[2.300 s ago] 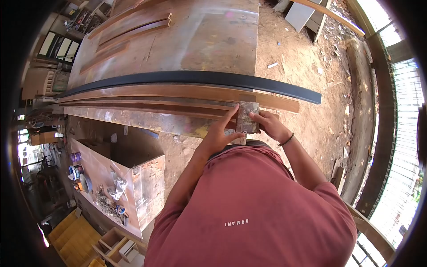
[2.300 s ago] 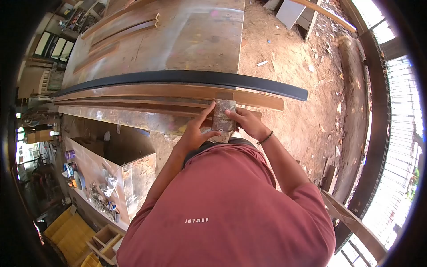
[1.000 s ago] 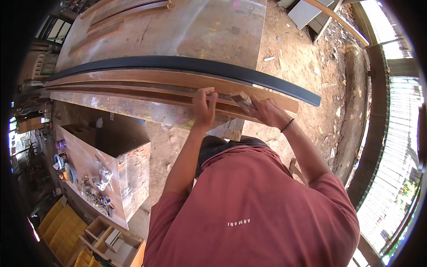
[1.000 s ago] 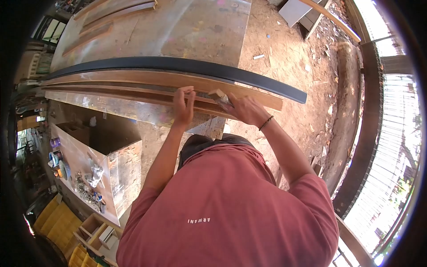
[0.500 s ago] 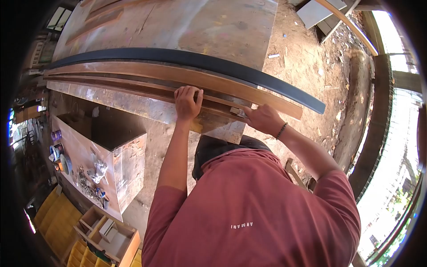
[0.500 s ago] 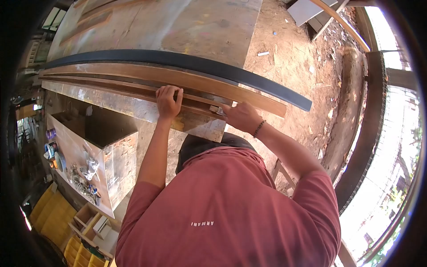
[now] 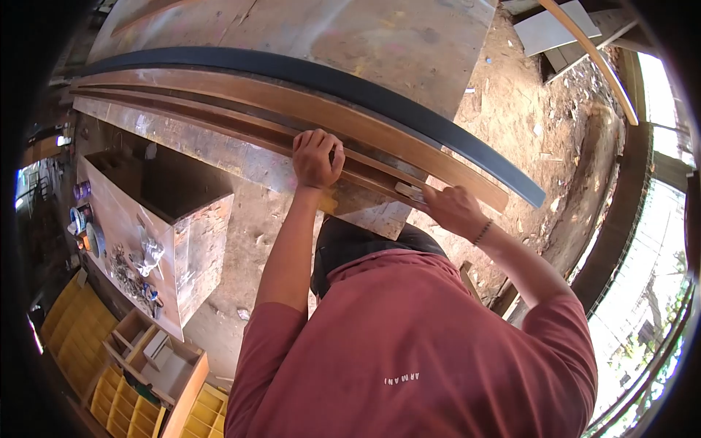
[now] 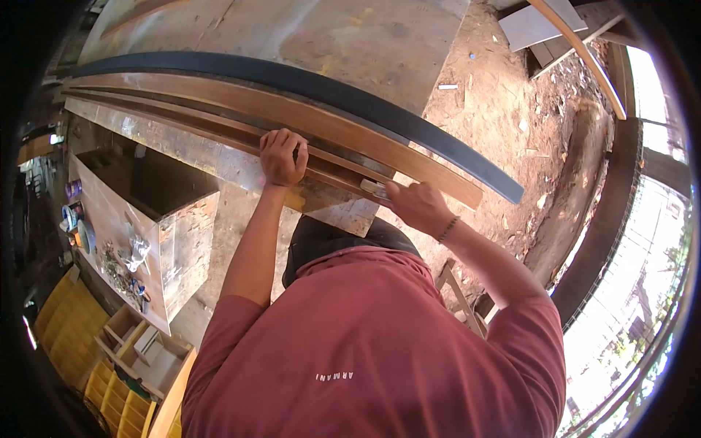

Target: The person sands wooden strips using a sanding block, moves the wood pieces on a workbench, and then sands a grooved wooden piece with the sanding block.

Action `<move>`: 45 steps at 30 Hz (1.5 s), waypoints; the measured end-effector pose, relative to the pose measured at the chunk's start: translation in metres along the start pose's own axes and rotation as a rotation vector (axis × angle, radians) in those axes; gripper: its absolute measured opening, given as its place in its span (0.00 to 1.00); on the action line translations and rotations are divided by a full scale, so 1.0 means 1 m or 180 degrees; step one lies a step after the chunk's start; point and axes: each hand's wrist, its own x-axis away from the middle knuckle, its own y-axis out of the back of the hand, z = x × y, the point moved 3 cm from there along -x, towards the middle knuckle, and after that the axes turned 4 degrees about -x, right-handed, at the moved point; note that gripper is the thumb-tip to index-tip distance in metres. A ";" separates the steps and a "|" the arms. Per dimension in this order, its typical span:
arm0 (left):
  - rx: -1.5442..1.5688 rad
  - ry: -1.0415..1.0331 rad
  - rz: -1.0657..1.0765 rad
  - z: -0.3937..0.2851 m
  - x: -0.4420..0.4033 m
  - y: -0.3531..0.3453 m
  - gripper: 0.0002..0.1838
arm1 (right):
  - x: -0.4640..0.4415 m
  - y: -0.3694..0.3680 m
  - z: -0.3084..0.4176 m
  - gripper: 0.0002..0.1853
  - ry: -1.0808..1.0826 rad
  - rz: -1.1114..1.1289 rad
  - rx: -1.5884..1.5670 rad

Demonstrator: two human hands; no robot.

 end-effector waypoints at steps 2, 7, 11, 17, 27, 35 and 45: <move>0.0005 -0.0038 0.0037 -0.003 0.001 0.001 0.08 | 0.000 0.000 -0.003 0.23 0.0331 -0.0263 0.0150; -0.0105 -0.0024 0.0084 -0.004 0.000 0.001 0.08 | -0.041 0.013 0.036 0.19 0.0602 -0.0522 -0.0039; -0.0018 -0.0012 0.0075 -0.002 0.001 0.001 0.09 | -0.008 0.004 0.013 0.19 0.0294 -0.0125 -0.0211; 0.0078 -0.0019 0.0066 -0.002 0.001 0.004 0.10 | -0.054 0.009 0.046 0.21 0.0614 -0.0718 -0.0222; 0.0396 0.0042 -0.0027 0.004 0.002 0.002 0.12 | -0.045 0.012 0.035 0.21 0.0451 -0.0675 -0.0282; 0.0821 0.0318 -0.0082 0.012 0.010 -0.002 0.21 | -0.020 -0.004 0.016 0.21 0.0330 -0.0515 -0.0018; 0.0810 0.0406 0.0033 0.014 0.002 0.001 0.17 | -0.044 0.021 0.041 0.23 0.0025 -0.0264 -0.0013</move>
